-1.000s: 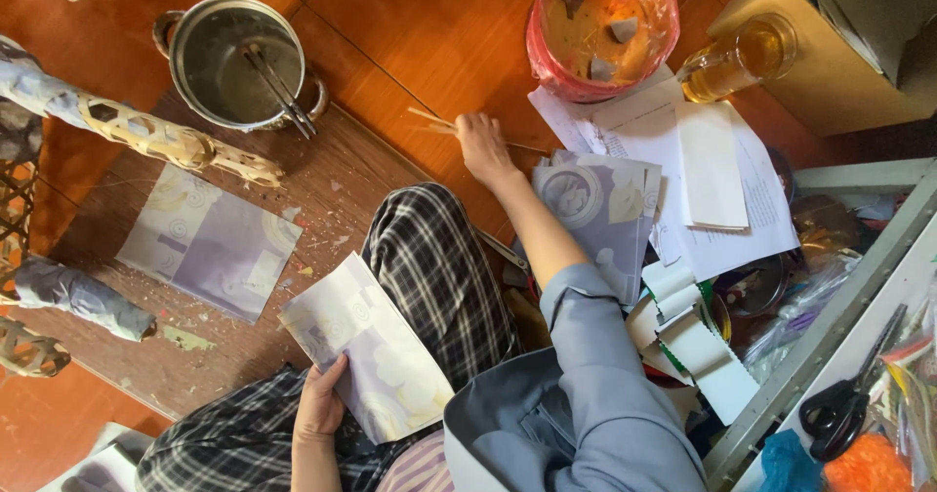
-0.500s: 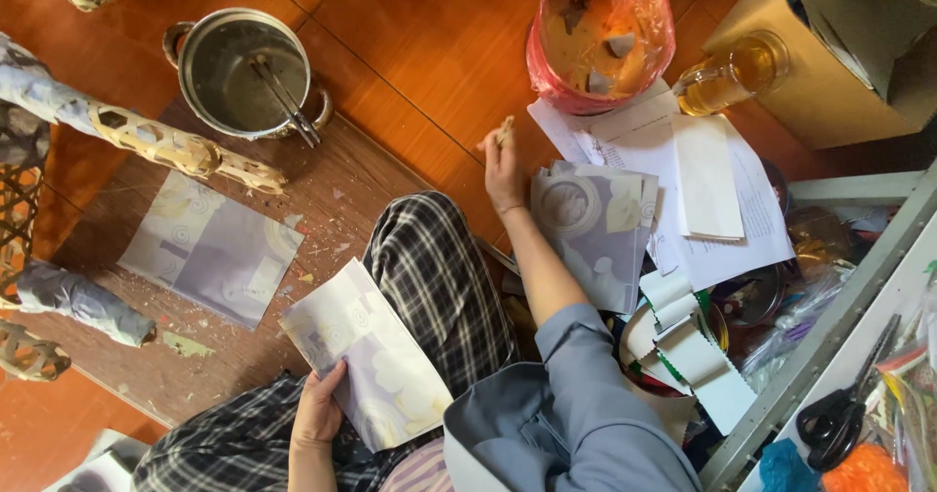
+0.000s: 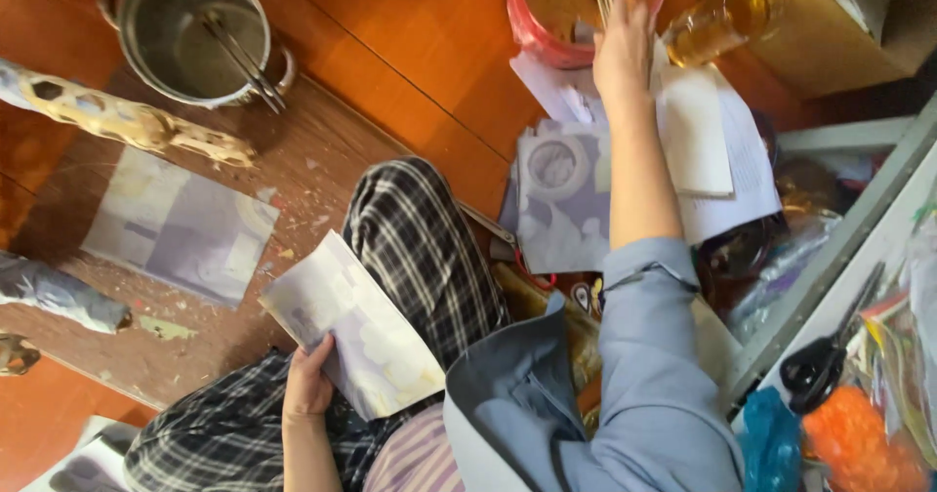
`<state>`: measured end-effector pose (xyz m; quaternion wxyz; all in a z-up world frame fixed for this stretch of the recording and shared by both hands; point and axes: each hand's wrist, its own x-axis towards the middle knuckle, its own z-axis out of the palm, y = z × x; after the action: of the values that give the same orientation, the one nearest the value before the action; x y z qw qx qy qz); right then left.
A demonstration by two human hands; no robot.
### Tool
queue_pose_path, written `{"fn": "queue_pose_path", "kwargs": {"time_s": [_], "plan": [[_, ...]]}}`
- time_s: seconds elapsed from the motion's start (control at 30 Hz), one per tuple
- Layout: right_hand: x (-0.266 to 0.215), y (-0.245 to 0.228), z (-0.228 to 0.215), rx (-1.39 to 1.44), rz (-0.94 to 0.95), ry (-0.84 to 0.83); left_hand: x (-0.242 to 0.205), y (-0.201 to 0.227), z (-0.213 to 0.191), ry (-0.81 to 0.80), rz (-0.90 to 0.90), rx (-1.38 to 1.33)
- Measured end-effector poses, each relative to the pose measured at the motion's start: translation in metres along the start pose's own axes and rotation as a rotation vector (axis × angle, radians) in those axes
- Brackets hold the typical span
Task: Applying paper to a bamboo frame using glue and scissors to create a craft animal
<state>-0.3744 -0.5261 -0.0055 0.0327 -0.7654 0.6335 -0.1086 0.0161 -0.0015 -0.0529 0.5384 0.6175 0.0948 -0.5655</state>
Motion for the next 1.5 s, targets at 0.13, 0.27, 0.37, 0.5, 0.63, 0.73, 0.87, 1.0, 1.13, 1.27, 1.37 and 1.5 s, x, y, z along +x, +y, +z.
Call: {"fn": "queue_pose_path", "kwargs": {"time_s": [0.13,0.27,0.37,0.5,0.63,0.73,0.87,1.0,1.13,1.27,1.37,1.5], "plan": [[-0.052,-0.048,-0.02,0.016,-0.178,0.025,0.004,-0.008,-0.009,-0.026,0.009,-0.051],[-0.141,-0.092,-0.001,0.536,0.026,-0.451,0.002,-0.005,-0.008,-0.016,0.008,-0.035],[-0.185,-0.122,-0.02,0.677,-0.025,-0.396,-0.023,0.024,0.03,-0.016,0.044,0.021],[-0.225,-0.162,-0.069,1.171,0.196,-0.542,-0.038,0.045,0.069,-0.073,0.138,0.006],[-0.245,-0.181,-0.089,1.297,-0.155,-0.747,-0.049,0.051,0.086,-0.159,0.227,-0.021],[-0.262,-0.167,-0.052,1.158,-0.175,-0.83,-0.064,0.053,0.095,-0.184,0.272,-0.02],[-0.27,-0.198,-0.08,1.133,-0.088,-0.624,-0.09,0.063,0.099,-0.206,0.335,-0.058],[-0.269,-0.228,-0.127,1.23,-0.085,-0.597,-0.119,0.079,0.106,-0.235,0.349,-0.042],[-0.274,-0.229,-0.122,1.138,-0.255,-0.57,-0.112,0.073,0.099,-0.256,0.422,-0.014],[-0.261,-0.227,-0.126,1.23,-0.337,-0.404,-0.099,0.085,0.097,-0.347,0.615,0.228],[-0.25,-0.225,-0.157,1.295,-0.336,-0.299,-0.132,0.114,0.116,-0.402,0.783,0.346],[-0.242,-0.211,-0.167,1.409,-0.379,-0.372,-0.167,0.144,0.147,-0.463,0.995,0.432]]}}
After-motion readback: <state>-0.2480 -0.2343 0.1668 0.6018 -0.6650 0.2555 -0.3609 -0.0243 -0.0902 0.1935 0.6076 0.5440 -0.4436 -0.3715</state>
